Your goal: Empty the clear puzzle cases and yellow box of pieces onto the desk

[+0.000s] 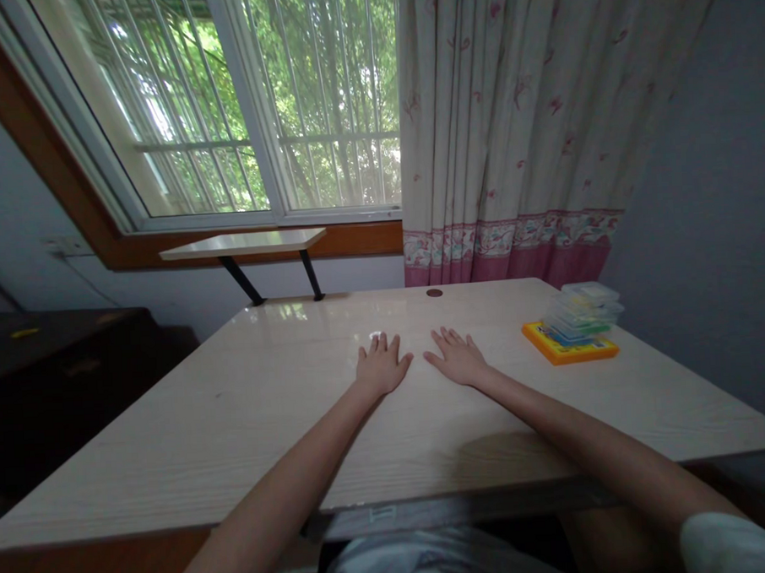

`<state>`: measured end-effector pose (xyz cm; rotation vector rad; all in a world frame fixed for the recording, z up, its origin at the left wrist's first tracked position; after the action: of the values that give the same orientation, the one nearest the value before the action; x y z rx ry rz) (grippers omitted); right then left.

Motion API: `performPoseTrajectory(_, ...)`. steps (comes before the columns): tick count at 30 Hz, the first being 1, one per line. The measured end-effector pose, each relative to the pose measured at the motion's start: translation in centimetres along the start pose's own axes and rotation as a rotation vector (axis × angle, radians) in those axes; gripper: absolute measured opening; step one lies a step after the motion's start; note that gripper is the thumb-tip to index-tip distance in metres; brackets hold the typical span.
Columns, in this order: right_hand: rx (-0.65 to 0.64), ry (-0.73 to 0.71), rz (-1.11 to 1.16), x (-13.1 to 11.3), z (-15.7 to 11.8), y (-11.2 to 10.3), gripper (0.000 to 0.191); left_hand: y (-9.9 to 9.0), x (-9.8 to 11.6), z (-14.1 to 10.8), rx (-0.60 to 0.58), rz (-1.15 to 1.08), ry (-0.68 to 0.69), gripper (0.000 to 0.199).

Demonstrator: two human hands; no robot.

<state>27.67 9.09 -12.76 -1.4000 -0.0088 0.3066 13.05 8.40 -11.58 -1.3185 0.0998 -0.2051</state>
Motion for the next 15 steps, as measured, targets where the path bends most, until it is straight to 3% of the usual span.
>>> performPoseTrajectory(15,0.019,-0.004,0.004,0.07,-0.02,-0.11,0.072,-0.13,0.05,0.02,0.019,-0.006,0.009,0.062)
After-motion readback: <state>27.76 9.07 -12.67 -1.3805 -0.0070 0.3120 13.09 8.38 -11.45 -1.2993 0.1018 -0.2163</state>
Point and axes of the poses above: each hand's wrist, its own z-axis towards the middle knuckle, its own y-axis out of the palm, x = y × z, the point moved 9 cm from there along z, towards the middle knuckle, and after that the axes turned 9 degrees about x, right-handed, at the moved point
